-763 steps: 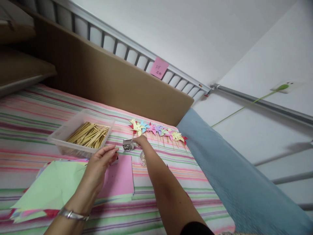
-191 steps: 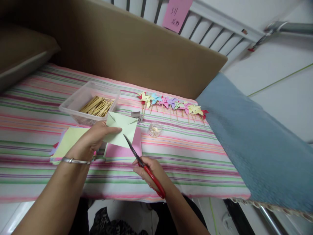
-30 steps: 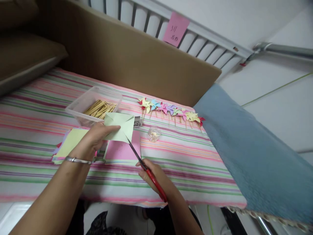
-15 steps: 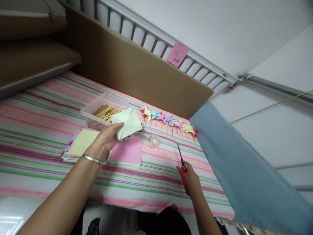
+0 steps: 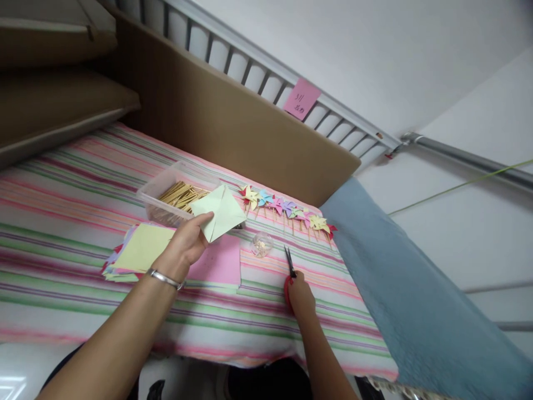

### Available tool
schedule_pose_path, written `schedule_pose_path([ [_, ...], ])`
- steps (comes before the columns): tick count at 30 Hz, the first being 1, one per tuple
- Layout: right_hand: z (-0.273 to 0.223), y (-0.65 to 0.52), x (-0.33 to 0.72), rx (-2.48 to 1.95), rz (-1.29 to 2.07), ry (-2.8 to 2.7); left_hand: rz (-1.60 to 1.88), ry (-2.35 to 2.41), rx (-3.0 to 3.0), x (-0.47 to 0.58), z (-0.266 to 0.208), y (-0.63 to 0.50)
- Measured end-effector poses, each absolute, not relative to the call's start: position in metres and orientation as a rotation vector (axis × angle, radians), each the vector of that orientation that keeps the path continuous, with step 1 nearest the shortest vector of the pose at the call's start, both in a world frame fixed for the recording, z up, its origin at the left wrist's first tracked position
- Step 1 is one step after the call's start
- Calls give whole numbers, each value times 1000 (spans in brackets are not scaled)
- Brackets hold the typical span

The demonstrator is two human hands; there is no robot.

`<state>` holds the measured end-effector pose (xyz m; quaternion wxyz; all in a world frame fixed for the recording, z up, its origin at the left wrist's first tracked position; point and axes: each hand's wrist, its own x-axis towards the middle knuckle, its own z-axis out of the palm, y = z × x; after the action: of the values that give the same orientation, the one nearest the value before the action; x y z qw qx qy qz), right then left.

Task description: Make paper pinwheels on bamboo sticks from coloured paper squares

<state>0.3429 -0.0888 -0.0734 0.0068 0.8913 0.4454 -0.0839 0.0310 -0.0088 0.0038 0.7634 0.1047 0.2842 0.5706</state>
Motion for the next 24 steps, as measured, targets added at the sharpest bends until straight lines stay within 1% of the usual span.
schedule_pose_path([
  [8, -60, -88, 329, 2730, -369, 1445, 1246, 593, 225, 32, 10, -12],
  [14, -26, -95, 299, 2773, -291, 1572, 1273, 579, 201, 34, 2, -8],
  [15, -19, -93, 288, 2798, -292, 1672, 1282, 578, 190, 35, 1, -7],
  [16, -14, -89, 276, 2873, -361, 1905, 1286, 578, 178, 36, 0, -8],
  [18, -7, -80, 250, 2954, -641, 2302, 1292, 590, 151, 40, -1, -9],
  [20, -6, -71, 225, 2918, -772, 2607, 1293, 604, 135, 45, -1, -11],
  [22, -12, -65, 205, 2886, -803, 2814, 1299, 614, 121, 50, -1, -11],
  [24, -20, -63, 193, 2831, -707, 2987, 1301, 629, 106, 55, -1, -11],
])
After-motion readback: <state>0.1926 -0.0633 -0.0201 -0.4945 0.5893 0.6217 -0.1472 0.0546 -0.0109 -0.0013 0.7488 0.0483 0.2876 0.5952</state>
